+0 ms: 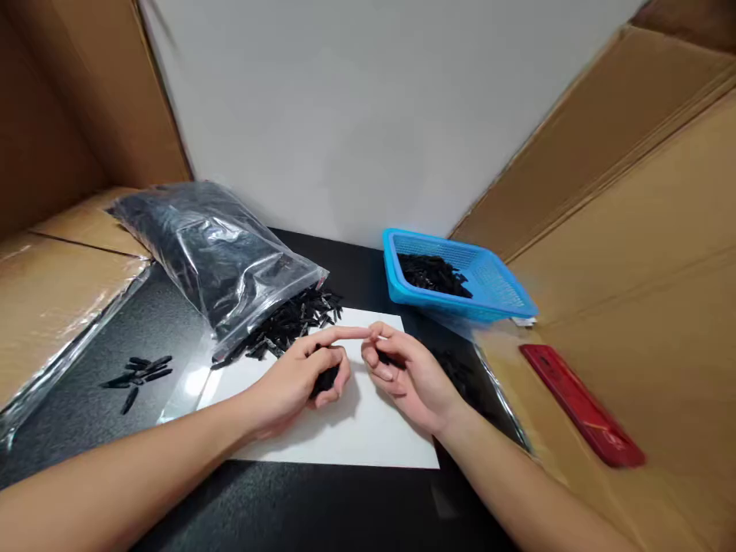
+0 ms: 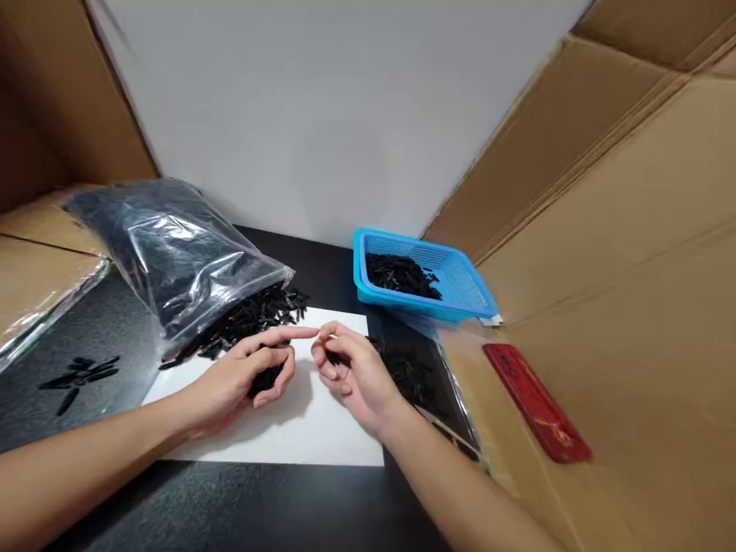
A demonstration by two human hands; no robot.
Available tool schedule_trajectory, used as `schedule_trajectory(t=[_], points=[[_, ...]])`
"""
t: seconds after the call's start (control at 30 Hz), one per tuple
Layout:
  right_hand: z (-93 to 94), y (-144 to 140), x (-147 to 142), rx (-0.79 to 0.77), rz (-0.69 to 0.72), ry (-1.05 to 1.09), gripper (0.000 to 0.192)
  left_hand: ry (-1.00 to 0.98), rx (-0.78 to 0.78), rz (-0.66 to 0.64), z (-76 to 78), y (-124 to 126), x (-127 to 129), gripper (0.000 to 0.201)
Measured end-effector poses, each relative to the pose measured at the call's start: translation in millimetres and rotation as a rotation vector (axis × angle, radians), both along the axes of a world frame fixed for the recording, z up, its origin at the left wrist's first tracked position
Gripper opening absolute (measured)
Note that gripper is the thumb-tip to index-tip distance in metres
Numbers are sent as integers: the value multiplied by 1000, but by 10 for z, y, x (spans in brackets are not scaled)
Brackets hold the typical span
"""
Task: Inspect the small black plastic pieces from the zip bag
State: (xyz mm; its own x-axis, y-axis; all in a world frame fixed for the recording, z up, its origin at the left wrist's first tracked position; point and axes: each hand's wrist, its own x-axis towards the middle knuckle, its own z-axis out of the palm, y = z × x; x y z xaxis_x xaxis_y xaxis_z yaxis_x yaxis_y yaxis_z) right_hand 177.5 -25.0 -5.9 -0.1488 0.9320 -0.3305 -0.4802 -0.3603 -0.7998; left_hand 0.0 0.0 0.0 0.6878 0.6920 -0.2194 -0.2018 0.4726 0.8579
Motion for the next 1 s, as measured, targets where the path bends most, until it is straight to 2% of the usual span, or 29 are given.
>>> schedule_trajectory(t=[0.17,0.27,0.37,0.43,0.53,0.57,0.67,0.83,1.0], points=[[-21,-73,-150,130,98,-327,24,43,-10,-38,-19,-43,8,62],[9,-98,-171,293,74,-541,18,66,-8,-82,-37,-80,10,72],[42,-96,-136,400,27,-637,13,79,10,-97,-28,-96,18,73],[52,-87,-96,417,-43,-650,12,78,27,-70,-4,-83,28,60],[46,-76,-38,418,-154,-649,15,83,33,27,39,-37,40,26],[41,-74,-23,420,-177,-649,16,84,31,53,49,-21,41,20],[22,-73,7,420,-203,-651,17,69,1,77,65,11,37,23],[-7,-78,24,415,-178,-597,14,55,-135,82,72,10,30,23],[-20,-81,34,431,-164,-533,10,52,-121,52,56,-1,40,16]])
